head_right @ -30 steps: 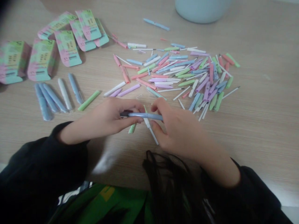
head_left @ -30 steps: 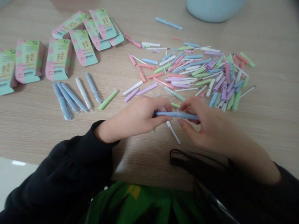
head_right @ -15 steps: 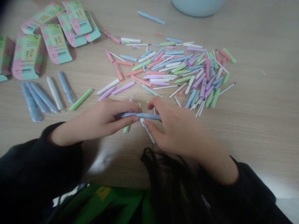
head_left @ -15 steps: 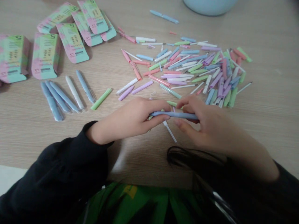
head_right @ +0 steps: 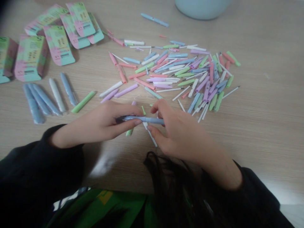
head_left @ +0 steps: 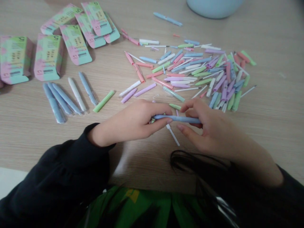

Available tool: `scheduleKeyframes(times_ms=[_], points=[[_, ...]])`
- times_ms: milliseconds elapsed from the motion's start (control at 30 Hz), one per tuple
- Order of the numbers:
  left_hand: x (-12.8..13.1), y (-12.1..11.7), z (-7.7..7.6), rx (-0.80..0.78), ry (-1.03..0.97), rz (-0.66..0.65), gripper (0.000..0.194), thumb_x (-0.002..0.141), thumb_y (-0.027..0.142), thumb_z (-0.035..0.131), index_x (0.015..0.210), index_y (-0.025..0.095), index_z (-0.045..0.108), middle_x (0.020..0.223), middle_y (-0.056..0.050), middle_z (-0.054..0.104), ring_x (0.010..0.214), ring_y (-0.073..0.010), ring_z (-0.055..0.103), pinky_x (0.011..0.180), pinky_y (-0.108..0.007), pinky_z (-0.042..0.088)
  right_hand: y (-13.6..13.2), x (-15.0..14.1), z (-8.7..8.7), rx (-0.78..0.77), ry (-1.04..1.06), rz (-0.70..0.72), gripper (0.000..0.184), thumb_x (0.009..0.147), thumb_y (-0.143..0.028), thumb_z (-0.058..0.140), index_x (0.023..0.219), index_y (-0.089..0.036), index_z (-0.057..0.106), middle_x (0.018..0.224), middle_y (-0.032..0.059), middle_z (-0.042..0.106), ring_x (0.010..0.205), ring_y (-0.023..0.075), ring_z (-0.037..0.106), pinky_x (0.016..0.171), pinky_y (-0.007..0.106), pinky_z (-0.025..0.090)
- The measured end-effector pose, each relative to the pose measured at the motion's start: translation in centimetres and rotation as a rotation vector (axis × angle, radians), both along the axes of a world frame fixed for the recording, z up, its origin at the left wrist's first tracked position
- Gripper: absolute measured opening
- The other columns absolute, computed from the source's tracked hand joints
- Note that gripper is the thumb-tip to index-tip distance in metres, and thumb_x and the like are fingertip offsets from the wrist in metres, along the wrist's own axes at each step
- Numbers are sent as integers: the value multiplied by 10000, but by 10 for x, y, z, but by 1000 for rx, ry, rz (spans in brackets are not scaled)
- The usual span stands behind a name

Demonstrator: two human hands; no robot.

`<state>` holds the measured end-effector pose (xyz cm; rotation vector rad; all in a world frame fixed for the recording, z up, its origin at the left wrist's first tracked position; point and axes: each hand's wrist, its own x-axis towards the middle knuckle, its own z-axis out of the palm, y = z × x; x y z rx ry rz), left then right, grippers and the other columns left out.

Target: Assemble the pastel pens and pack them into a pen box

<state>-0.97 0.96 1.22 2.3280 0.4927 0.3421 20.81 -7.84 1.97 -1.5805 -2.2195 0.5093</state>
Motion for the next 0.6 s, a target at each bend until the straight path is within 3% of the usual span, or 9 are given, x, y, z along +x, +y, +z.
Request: scheduleKeyframes(times_ms=[167, 333, 533, 600], points=[[0, 0, 0, 10, -34, 8, 195, 1009, 229, 530, 997, 161, 712, 770, 4, 677, 700, -128, 600, 667, -225, 418, 1, -1, -2, 28, 44, 18, 40, 908, -188, 573, 898, -193, 534, 684, -8, 592, 507, 134, 503, 498, 271, 312], [1, -2, -4, 94, -58, -17, 197, 995, 192, 537, 971, 164, 730, 708, 5, 685, 637, -127, 605, 632, -227, 418, 2, -3, -5, -57, 60, -16, 33, 913, -219, 568, 901, -204, 541, 653, -16, 573, 538, 156, 516, 507, 275, 299], [-2, -4, -8, 331, -151, 44, 204, 992, 225, 585, 1107, 179, 747, 893, -44, 756, 777, -157, 688, 677, -243, 466, 6, -3, -5, -249, 295, -75, 195, 968, -290, 532, 786, -222, 520, 664, -26, 536, 617, 150, 501, 565, 281, 351], [-3, -4, -6, 331, -181, 76, 198, 964, 227, 626, 1111, 180, 751, 959, -60, 752, 860, -182, 694, 733, -267, 490, 7, -4, -4, -283, 371, -88, 253, 994, -334, 509, 766, -225, 511, 664, -25, 530, 619, 148, 495, 568, 287, 349]])
